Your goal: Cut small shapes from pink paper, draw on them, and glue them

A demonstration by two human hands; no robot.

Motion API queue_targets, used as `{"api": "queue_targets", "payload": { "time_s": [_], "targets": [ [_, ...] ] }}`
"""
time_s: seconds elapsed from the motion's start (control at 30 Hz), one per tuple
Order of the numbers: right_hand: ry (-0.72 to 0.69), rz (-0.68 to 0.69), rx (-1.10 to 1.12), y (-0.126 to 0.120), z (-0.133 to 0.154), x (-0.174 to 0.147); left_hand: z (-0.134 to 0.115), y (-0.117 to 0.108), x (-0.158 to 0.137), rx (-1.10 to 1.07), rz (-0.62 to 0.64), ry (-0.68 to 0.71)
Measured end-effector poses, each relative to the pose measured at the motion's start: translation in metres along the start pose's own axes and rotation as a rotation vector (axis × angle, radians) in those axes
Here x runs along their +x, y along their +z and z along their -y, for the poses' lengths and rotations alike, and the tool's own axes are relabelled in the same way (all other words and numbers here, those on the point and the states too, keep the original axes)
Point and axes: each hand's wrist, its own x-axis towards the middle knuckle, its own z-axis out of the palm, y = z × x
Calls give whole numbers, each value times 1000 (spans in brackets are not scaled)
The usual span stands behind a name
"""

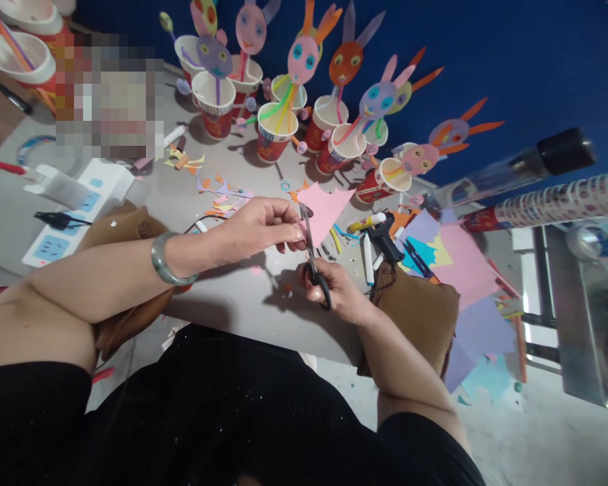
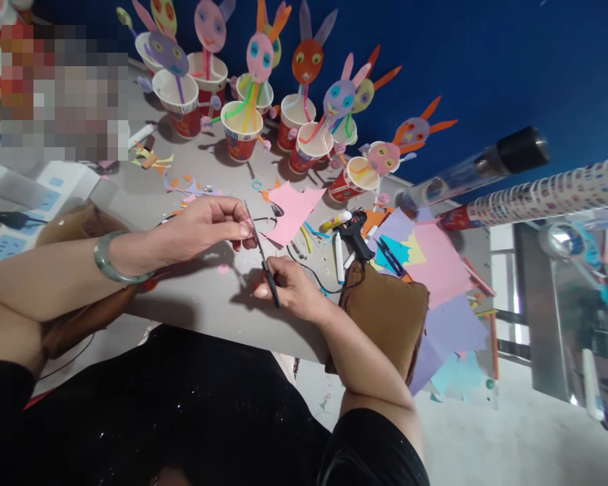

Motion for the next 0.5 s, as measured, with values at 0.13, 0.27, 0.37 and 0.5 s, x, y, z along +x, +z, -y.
{"api": "queue_targets", "payload": {
  "time_s": [0.13,0.27,0.37,0.5],
  "targets": [
    [15,4,-12,0,0,0,1,-1,0,10,2,-7],
    [10,-11,-23,-1,-1,0,1,-1,0,3,-1,1],
    [18,-1,-11,-1,0,-1,0,0,0,-10,-11,-1],
    [14,-5,-10,-2,1,-1,-2,1,-1,-20,-25,0]
  ]
}}
